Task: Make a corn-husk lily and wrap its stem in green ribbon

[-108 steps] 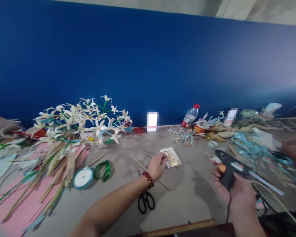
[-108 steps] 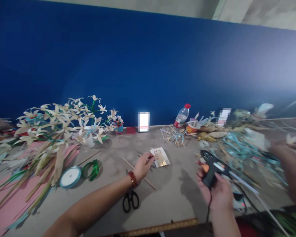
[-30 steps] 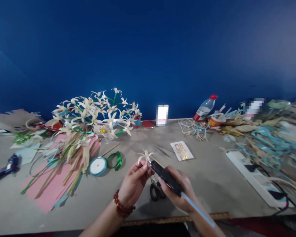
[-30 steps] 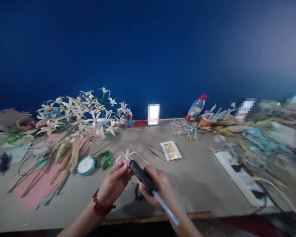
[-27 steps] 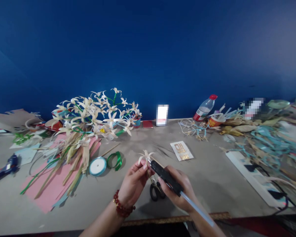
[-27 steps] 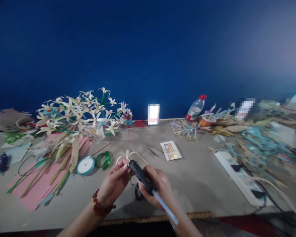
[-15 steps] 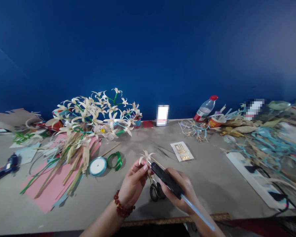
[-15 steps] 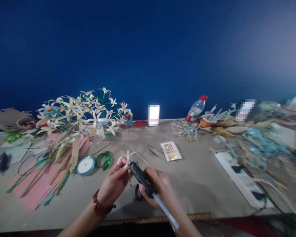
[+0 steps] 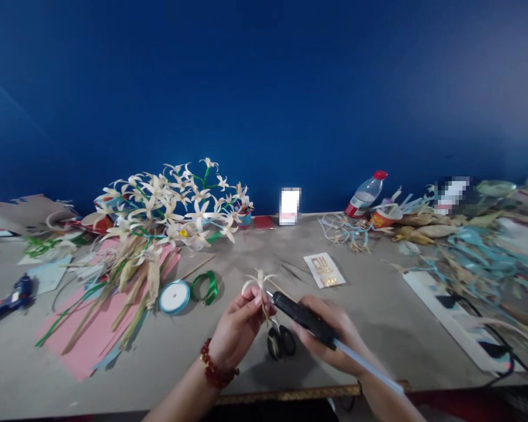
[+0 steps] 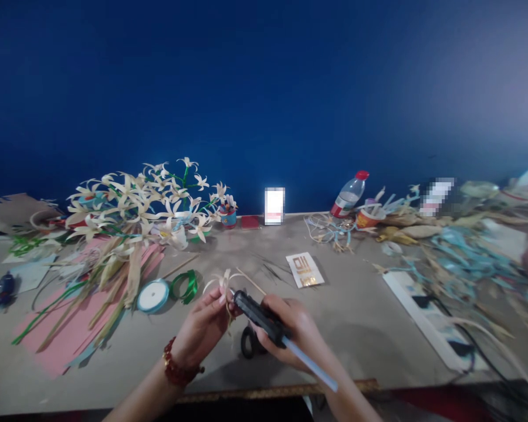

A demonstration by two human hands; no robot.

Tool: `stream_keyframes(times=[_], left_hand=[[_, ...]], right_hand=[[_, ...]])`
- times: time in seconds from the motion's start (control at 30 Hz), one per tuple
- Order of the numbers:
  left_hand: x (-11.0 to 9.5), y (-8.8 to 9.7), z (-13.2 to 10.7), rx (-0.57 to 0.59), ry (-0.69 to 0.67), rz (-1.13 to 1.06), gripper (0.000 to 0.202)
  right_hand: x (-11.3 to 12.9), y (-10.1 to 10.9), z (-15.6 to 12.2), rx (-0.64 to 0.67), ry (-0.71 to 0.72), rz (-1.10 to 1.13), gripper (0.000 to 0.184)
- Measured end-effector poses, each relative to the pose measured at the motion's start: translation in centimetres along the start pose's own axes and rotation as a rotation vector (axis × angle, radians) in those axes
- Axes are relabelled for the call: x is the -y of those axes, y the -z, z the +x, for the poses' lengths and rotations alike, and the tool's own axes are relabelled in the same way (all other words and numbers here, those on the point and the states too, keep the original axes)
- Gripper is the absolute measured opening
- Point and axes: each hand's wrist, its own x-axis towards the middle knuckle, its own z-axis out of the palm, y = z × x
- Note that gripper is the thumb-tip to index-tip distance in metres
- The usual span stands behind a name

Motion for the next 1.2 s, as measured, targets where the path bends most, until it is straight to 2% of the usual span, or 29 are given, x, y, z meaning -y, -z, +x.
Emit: stream_keyframes(times=[0.17,0.33,0.63,0.9,1.2], left_hand=[[-0.5,-0.9,-0.4,0.016,0.163,-0.075,0.010],[-0.9,-1.9,-0.8,-0.029,0.279,-0.104,0.013],[-0.7,-1.5,-1.0,0.037,0.295,-0.139,0.011],[-0.5,-1.4,-1.0,0.036,0.306,-0.152,0.010],[-0.5,-1.0,-1.0,0.055,0.315,-0.169,0.007]], right_hand=[[-0.7,1.7,0.2,0.044,0.093,-0.076,0.008],[-1.3,1.7,0.5,0.065,0.158,-0.112,0.004],[-1.6,1.8,0.7,0.033,0.221,-0.146,0.009],[-1.8,1.7,0.6,0.037,0.235,-0.179,0.019],[-2.0,1.5,0.5,0.000,0.244,-0.214,0.019]])
